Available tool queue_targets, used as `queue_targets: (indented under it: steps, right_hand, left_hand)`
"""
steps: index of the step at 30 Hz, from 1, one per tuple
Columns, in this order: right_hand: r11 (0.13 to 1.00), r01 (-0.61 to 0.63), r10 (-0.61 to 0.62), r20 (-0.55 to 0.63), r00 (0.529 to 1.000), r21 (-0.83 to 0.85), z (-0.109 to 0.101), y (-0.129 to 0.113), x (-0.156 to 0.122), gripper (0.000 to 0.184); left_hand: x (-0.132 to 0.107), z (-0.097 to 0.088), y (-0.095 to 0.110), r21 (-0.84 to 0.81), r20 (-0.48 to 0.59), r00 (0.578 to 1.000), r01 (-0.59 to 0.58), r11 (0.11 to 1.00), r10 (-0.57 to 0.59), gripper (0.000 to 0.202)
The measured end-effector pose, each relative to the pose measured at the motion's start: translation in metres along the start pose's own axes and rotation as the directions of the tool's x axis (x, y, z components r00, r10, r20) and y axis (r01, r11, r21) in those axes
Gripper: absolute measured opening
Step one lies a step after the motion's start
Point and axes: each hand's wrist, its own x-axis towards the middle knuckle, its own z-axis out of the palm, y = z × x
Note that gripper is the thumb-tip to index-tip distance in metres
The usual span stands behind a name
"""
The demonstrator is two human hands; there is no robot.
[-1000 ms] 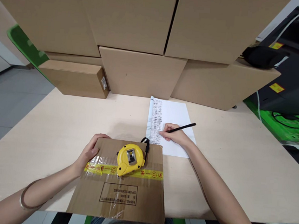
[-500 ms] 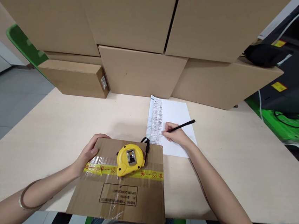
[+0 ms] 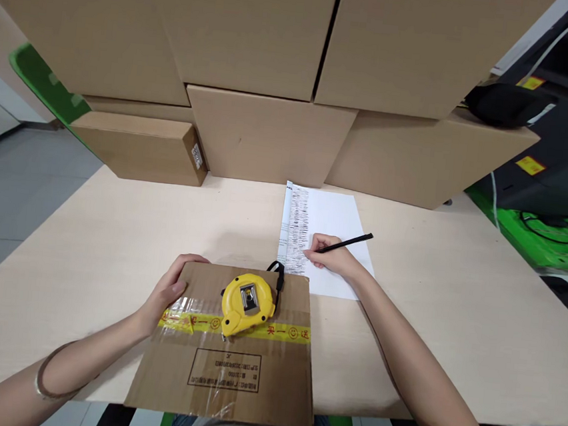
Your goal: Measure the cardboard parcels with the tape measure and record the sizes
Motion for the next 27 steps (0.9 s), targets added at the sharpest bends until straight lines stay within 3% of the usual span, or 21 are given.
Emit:
queue_targets:
  steps: [13,22,27]
  right_hand:
    - [0.999,-0.009,0.008,-0.007,1.000,-0.037,0.001,-0.008,-0.002,0.040]
    - [0.981,-0.070,0.063,-0.041,0.997,-0.182,0.002,-0.022,-0.006,0.042]
    - [0.885,-0.166,0.141,-0.089,0.986,-0.435,0.001,-0.037,-0.013,0.056]
  left_hand:
    - [0.000,0.000,0.003,-0.020,0.016,1.000,-0.018,1.000,0.019,0.041]
    - [-0.003,0.001,-0.002,-0.029,-0.008,1.000,-0.024,0.999,0.023,0.046]
    - [-0.004,0.003,0.004,0.013,-0.082,0.974,-0.212,0.977,0.212,0.040]
